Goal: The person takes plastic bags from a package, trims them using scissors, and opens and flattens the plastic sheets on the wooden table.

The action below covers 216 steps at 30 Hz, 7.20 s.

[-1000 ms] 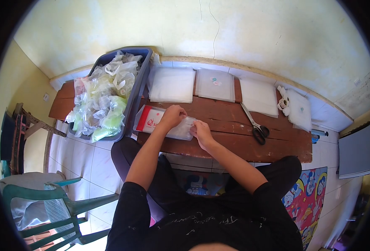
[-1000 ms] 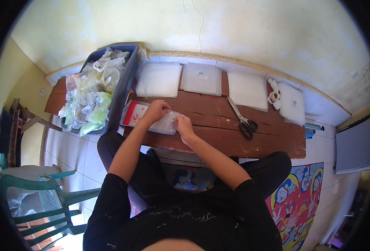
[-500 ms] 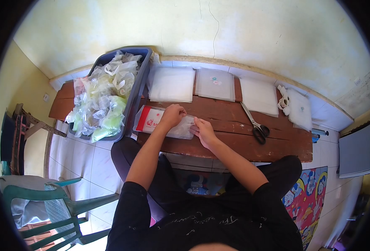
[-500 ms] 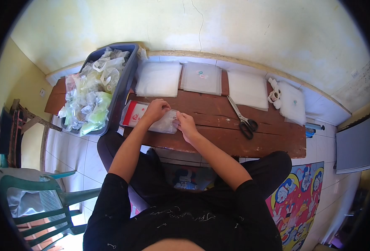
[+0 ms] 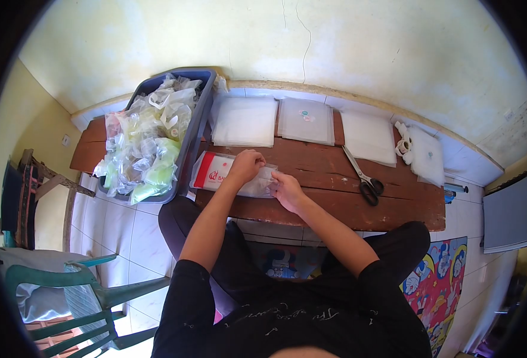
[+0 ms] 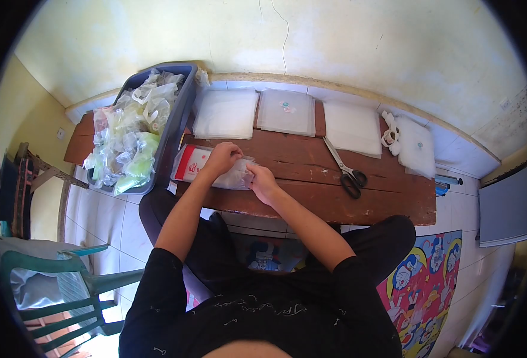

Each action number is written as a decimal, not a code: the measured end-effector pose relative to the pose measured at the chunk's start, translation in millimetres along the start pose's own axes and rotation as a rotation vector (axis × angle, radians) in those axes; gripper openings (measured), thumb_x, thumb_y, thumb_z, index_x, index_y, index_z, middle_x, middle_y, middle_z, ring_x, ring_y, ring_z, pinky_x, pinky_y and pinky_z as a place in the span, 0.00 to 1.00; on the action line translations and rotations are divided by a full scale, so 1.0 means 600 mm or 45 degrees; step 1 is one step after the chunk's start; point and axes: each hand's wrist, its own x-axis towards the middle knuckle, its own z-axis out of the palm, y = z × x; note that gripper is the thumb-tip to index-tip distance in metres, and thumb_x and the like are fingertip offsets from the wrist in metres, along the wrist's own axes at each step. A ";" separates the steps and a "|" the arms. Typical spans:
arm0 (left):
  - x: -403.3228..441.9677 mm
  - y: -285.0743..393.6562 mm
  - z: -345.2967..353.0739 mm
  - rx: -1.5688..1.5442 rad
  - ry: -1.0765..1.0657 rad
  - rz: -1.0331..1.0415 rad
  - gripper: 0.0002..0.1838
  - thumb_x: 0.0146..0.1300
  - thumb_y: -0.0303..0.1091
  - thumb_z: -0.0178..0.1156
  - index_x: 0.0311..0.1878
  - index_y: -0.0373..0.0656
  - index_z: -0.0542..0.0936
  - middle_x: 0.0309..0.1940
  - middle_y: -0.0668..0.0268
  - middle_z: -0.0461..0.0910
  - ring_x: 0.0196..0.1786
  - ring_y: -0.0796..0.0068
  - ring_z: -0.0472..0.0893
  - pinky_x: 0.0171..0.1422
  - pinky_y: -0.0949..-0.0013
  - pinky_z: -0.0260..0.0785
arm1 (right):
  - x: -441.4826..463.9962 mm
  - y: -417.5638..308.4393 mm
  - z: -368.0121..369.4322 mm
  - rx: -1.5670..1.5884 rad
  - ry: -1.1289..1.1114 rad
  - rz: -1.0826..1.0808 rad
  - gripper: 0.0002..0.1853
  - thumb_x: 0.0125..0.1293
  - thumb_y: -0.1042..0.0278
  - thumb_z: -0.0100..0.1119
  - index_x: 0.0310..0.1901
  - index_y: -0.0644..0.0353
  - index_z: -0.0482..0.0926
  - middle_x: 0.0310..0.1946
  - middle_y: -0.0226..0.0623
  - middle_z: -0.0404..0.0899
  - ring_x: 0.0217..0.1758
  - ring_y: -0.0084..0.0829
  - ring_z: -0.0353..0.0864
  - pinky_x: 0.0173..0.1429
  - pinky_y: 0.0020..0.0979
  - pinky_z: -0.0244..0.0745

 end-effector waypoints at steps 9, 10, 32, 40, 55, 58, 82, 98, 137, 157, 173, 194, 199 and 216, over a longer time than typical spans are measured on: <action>0.001 0.001 -0.001 -0.002 -0.009 -0.012 0.05 0.55 0.29 0.64 0.33 0.39 0.84 0.34 0.56 0.82 0.43 0.55 0.80 0.52 0.57 0.71 | 0.001 -0.013 -0.006 0.165 -0.034 0.057 0.11 0.73 0.58 0.52 0.42 0.57 0.76 0.37 0.32 0.79 0.39 0.29 0.79 0.48 0.35 0.75; 0.000 0.003 0.000 -0.003 -0.010 -0.012 0.05 0.55 0.29 0.64 0.33 0.39 0.84 0.34 0.56 0.82 0.43 0.55 0.80 0.52 0.57 0.71 | -0.002 -0.014 -0.004 0.154 0.026 0.002 0.11 0.73 0.58 0.52 0.41 0.57 0.76 0.37 0.34 0.80 0.39 0.29 0.79 0.49 0.36 0.76; 0.000 -0.004 0.005 -0.014 0.023 0.020 0.05 0.54 0.27 0.63 0.33 0.38 0.83 0.32 0.54 0.82 0.40 0.55 0.81 0.48 0.58 0.72 | -0.024 -0.018 -0.021 -0.131 0.200 -0.174 0.11 0.66 0.65 0.56 0.45 0.63 0.77 0.44 0.38 0.81 0.51 0.33 0.79 0.58 0.43 0.72; 0.001 0.003 0.000 -0.019 0.041 0.021 0.05 0.55 0.27 0.63 0.34 0.37 0.83 0.32 0.54 0.82 0.39 0.55 0.82 0.48 0.58 0.73 | -0.003 -0.041 -0.009 0.171 -0.282 0.138 0.14 0.66 0.63 0.48 0.45 0.64 0.75 0.43 0.42 0.80 0.51 0.39 0.79 0.62 0.47 0.71; 0.000 0.004 -0.007 -0.007 -0.031 -0.074 0.06 0.58 0.31 0.60 0.34 0.41 0.83 0.35 0.56 0.82 0.45 0.54 0.79 0.53 0.54 0.70 | -0.049 -0.065 -0.039 -0.151 0.362 -0.420 0.11 0.75 0.59 0.47 0.40 0.57 0.73 0.37 0.38 0.80 0.34 0.34 0.85 0.45 0.41 0.82; 0.000 0.005 -0.007 0.012 -0.028 -0.058 0.06 0.58 0.31 0.60 0.34 0.40 0.83 0.35 0.56 0.82 0.46 0.54 0.79 0.54 0.54 0.70 | -0.049 -0.065 -0.044 -0.145 0.420 -0.461 0.12 0.75 0.57 0.50 0.39 0.56 0.73 0.38 0.37 0.80 0.36 0.30 0.84 0.47 0.38 0.82; 0.001 0.001 -0.003 0.031 0.001 -0.036 0.06 0.56 0.30 0.62 0.35 0.38 0.83 0.33 0.54 0.83 0.42 0.53 0.81 0.51 0.56 0.71 | -0.027 -0.048 0.009 -0.142 0.094 -0.092 0.09 0.57 0.74 0.53 0.40 0.63 0.76 0.40 0.37 0.80 0.48 0.30 0.80 0.55 0.34 0.73; 0.001 0.008 -0.006 0.009 -0.029 -0.075 0.07 0.57 0.32 0.60 0.34 0.40 0.84 0.34 0.56 0.83 0.44 0.53 0.80 0.53 0.54 0.71 | -0.021 -0.033 0.000 -0.454 0.120 -0.393 0.08 0.60 0.72 0.61 0.41 0.63 0.79 0.39 0.33 0.81 0.42 0.24 0.80 0.45 0.28 0.73; -0.009 0.052 -0.004 -0.129 -0.357 0.368 0.36 0.45 0.33 0.72 0.60 0.40 0.72 0.47 0.47 0.80 0.52 0.44 0.77 0.58 0.53 0.69 | -0.036 -0.122 0.005 -0.574 0.146 -0.588 0.12 0.65 0.65 0.60 0.32 0.66 0.85 0.29 0.35 0.85 0.30 0.22 0.81 0.36 0.24 0.73; -0.009 0.051 -0.003 -0.273 -0.351 0.273 0.32 0.46 0.40 0.75 0.55 0.40 0.77 0.45 0.54 0.81 0.51 0.54 0.80 0.58 0.59 0.70 | -0.144 -0.297 0.073 -0.308 -0.165 -0.867 0.18 0.70 0.67 0.47 0.50 0.74 0.79 0.59 0.53 0.75 0.57 0.47 0.80 0.58 0.42 0.76; -0.019 0.158 0.007 -1.516 -0.223 -0.290 0.15 0.66 0.36 0.63 0.52 0.37 0.80 0.40 0.66 0.83 0.41 0.77 0.80 0.46 0.71 0.74 | -0.172 -0.298 -0.049 -0.302 0.116 -0.362 0.12 0.72 0.67 0.49 0.46 0.69 0.75 0.51 0.48 0.80 0.50 0.40 0.83 0.49 0.39 0.82; -0.016 0.161 -0.029 -1.218 0.308 0.370 0.17 0.54 0.09 0.48 0.29 0.36 0.86 0.37 0.62 0.85 0.38 0.76 0.80 0.43 0.75 0.71 | -0.221 -0.308 -0.042 -0.982 -0.065 -0.935 0.12 0.63 0.84 0.54 0.45 0.64 0.83 0.50 0.47 0.83 0.40 0.29 0.84 0.45 0.28 0.80; -0.007 0.122 0.003 -1.280 0.302 0.159 0.15 0.60 0.12 0.48 0.27 0.38 0.82 0.32 0.66 0.83 0.34 0.80 0.79 0.42 0.76 0.71 | -0.207 -0.296 -0.078 -1.253 -0.135 -1.240 0.13 0.57 0.89 0.50 0.32 0.66 0.85 0.46 0.45 0.85 0.41 0.27 0.84 0.51 0.25 0.76; -0.023 0.138 0.044 -1.614 -0.528 -0.799 0.40 0.69 0.72 0.35 0.57 0.43 0.73 0.41 0.61 0.84 0.39 0.72 0.84 0.39 0.75 0.73 | -0.155 -0.250 -0.151 -0.480 0.517 -0.792 0.06 0.64 0.82 0.53 0.36 0.63 0.80 0.32 0.32 0.80 0.33 0.22 0.79 0.36 0.24 0.77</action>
